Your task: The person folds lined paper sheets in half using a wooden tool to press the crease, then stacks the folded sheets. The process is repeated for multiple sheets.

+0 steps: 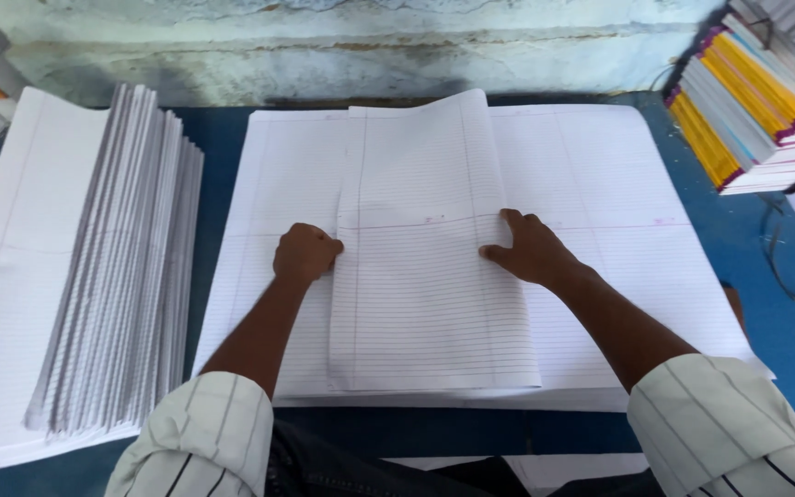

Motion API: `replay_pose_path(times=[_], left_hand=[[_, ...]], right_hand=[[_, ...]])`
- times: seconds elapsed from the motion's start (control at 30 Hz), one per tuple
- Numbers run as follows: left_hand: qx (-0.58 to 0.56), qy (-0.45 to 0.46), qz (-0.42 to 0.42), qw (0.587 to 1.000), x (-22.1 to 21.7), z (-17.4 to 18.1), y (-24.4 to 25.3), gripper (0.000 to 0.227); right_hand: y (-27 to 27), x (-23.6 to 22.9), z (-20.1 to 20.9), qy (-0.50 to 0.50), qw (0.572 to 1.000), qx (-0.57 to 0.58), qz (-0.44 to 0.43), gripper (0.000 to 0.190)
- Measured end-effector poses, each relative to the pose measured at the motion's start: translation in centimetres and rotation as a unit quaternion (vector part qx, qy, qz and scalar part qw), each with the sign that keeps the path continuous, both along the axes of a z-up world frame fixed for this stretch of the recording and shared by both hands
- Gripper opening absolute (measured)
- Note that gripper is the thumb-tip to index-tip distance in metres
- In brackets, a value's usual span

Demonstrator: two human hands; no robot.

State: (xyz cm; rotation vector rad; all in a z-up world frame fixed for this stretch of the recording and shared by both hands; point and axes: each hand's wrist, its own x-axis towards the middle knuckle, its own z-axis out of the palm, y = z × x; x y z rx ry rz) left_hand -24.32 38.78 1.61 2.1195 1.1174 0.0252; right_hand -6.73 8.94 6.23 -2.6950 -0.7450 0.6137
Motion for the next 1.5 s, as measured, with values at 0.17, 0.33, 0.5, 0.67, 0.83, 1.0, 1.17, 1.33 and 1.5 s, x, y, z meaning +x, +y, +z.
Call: replay_pose_path(times=[0.17,0.33,0.5,0.67,0.83,1.0,1.17,1.33,1.5], left_hand=[[0.047,0.003,0.01,0.999,-2.1,-1.5,4.5,0.024],[0.077,-0.004,-0.012,0.997,-4.1,-2.5,8.0,0.027],[0.099,-0.009,-0.01,0.995,-5.9,-2.4,9.8,0.026],[0.085,0.039,0.024,0.995,-7.0,-1.6,10.6,0.025],[0.102,0.045,0.046,0.993,-7.9,-0.8,10.9,0.024],[0.11,0.066,0.052,0.99,-8.7,-0.3,11.4,0.026],[0.109,0.078,0.063,0.989,-9.3,0.1,11.6,0.028],[0.118,0.046,0.063,0.99,-9.4,-0.4,11.6,0.026],[0.124,0.042,0.072,0.989,-9.4,-0.6,11.7,0.026]], right_hand=[[1.8,-1.2,-0.8,0.011,1.0,0.006,0.017,0.094],[3.4,-2.0,-1.2,0.01,0.999,0.015,0.031,0.1],[4.6,-2.6,-1.2,0.011,0.999,0.015,0.027,0.1],[5.8,-3.2,-1.5,0.001,0.999,0.011,0.04,0.1],[6.6,-3.6,-1.6,-0.001,0.999,0.006,0.042,0.1],[7.1,-3.9,-1.9,-0.009,0.999,0.006,0.046,0.099],[7.6,-4.2,-2.1,-0.022,0.999,0.012,0.049,0.099],[7.7,-4.3,-2.2,-0.029,0.998,0.005,0.049,0.098],[7.8,-4.4,-2.1,-0.028,0.998,0.017,0.049,0.097]])
